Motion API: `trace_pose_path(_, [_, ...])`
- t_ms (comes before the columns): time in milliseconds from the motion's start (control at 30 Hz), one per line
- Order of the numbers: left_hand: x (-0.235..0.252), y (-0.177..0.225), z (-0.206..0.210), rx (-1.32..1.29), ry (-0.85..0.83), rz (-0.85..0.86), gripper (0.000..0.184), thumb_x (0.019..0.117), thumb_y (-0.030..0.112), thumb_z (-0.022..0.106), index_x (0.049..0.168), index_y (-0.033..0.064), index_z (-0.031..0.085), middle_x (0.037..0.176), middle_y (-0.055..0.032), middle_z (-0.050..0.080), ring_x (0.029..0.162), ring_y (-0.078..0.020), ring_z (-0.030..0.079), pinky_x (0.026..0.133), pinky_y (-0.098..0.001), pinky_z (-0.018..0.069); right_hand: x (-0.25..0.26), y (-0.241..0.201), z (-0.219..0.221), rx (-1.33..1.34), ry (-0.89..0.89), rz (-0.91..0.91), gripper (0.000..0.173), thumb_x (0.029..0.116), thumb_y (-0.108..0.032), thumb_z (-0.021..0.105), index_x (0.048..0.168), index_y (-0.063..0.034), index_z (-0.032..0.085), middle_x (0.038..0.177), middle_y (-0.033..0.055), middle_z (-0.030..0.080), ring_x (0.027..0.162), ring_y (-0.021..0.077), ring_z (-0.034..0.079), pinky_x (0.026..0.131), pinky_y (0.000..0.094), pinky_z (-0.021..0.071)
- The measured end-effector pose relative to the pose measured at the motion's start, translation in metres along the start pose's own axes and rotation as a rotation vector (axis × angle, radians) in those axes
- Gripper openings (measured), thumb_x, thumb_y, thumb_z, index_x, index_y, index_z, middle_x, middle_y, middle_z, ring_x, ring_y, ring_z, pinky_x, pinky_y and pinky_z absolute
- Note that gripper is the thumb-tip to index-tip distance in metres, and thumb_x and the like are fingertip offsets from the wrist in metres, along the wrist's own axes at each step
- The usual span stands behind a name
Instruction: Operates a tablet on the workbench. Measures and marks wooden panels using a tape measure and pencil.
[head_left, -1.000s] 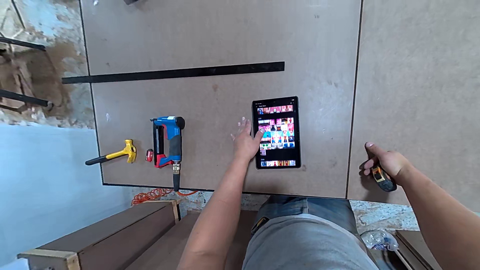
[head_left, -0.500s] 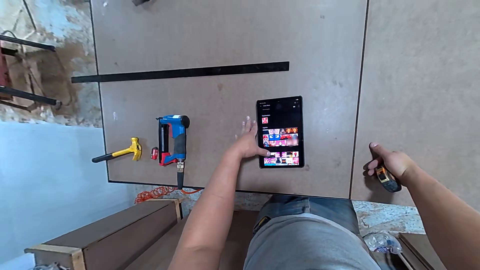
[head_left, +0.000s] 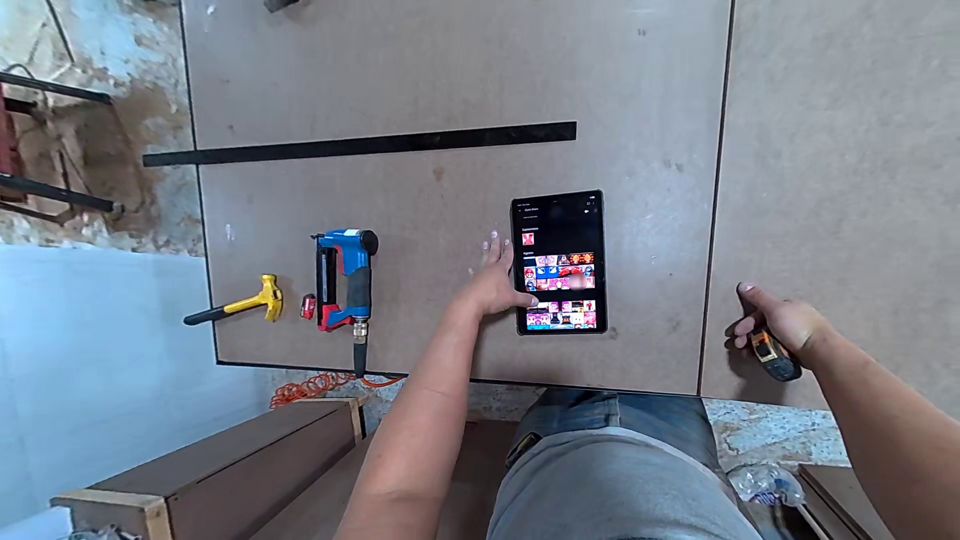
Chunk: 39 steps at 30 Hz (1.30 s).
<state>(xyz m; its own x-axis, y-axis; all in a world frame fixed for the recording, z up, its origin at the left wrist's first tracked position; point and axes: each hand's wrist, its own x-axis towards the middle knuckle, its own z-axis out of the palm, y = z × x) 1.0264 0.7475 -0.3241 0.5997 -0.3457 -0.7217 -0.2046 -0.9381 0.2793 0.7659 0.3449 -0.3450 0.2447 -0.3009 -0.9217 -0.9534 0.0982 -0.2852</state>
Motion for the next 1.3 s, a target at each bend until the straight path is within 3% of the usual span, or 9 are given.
trace_pose_path(233, [-0.0007, 0.0024, 0.0016, 0.033, 0.01, -0.016, 0.13, 0.075, 0.055, 0.087, 0.167, 0.0125, 0.006, 0.173, -0.0113, -0.013, 0.16, -0.0369, -0.005, 0.119, -0.0759, 0.0159, 0.0033, 0.0028, -0.0016, -0.002, -0.005, 0.002, 0.088, 0.0961, -0.08, 0.032, 0.081, -0.0029, 0.071, 0.077, 0.0134, 0.075, 0.069, 0.0292, 0.075, 0.066, 0.0493, 0.063])
trace_pose_path(500, [0.0008, 0.0017, 0.0018, 0.022, 0.015, -0.017, 0.128, 0.0756, 0.049, 0.09, 0.167, 0.0135, 0.007, 0.173, -0.011, -0.013, 0.16, -0.0369, -0.005, 0.119, -0.0751, 0.016, 0.0024, 0.0011, -0.0011, -0.013, -0.002, 0.0, 0.088, 0.0961, -0.081, 0.032, 0.081, -0.0036, 0.071, 0.076, 0.0127, 0.075, 0.068, 0.0283, 0.074, 0.066, 0.0487, 0.0625])
trace_pose_path(700, [0.0029, -0.0023, 0.0, -0.005, 0.034, 0.001, 0.113, 0.0842, 0.044, 0.084, 0.167, 0.015, 0.013, 0.174, -0.0098, -0.005, 0.16, -0.0341, 0.0, 0.125, -0.0605, 0.0216, -0.0039, -0.003, 0.0004, -0.014, 0.007, 0.004, 0.086, 0.0985, -0.077, 0.031, 0.083, -0.0024, 0.071, 0.074, 0.0129, 0.074, 0.066, 0.0275, 0.073, 0.063, 0.0476, 0.0622])
trace_pose_path(833, [0.0047, -0.0053, 0.0, 0.002, 0.05, 0.013, 0.092, 0.0979, 0.045, 0.068, 0.167, 0.0151, 0.015, 0.174, -0.0089, -0.001, 0.16, -0.0328, 0.004, 0.126, -0.0561, 0.0228, 0.0008, -0.0007, -0.001, -0.041, 0.006, 0.007, 0.088, 0.0974, -0.079, 0.03, 0.083, -0.0021, 0.071, 0.077, 0.0132, 0.075, 0.069, 0.0286, 0.074, 0.067, 0.0498, 0.0622])
trace_pose_path(900, [0.0038, -0.0041, -0.0004, -0.001, 0.05, 0.007, 0.088, 0.1002, 0.046, 0.064, 0.167, 0.0152, 0.016, 0.174, -0.0086, -0.001, 0.16, -0.0324, 0.003, 0.126, -0.0557, 0.0219, 0.0002, -0.0012, -0.0008, -0.041, 0.011, 0.009, 0.088, 0.0974, -0.079, 0.03, 0.082, -0.0026, 0.071, 0.076, 0.0129, 0.074, 0.068, 0.028, 0.074, 0.066, 0.0489, 0.062])
trace_pose_path(1133, [0.002, -0.0024, -0.0017, -0.005, 0.034, -0.013, 0.11, 0.0869, 0.059, 0.076, 0.167, 0.0171, 0.013, 0.175, -0.0073, -0.003, 0.16, -0.0325, 0.002, 0.125, -0.0586, 0.0227, 0.0022, 0.0001, -0.0011, 0.0, 0.007, 0.024, 0.087, 0.097, -0.079, 0.032, 0.082, -0.0025, 0.071, 0.075, 0.0138, 0.074, 0.066, 0.0287, 0.073, 0.064, 0.0482, 0.0623])
trace_pose_path(1300, [0.0025, -0.0026, -0.0002, -0.001, 0.032, -0.017, 0.121, 0.0785, 0.056, 0.085, 0.167, 0.0158, 0.013, 0.175, -0.0067, -0.005, 0.16, -0.0329, 0.001, 0.124, -0.0625, 0.0224, 0.004, 0.0017, -0.0018, -0.017, -0.006, 0.011, 0.088, 0.0969, -0.08, 0.031, 0.081, -0.0031, 0.071, 0.076, 0.0131, 0.075, 0.068, 0.0284, 0.074, 0.065, 0.0483, 0.0622])
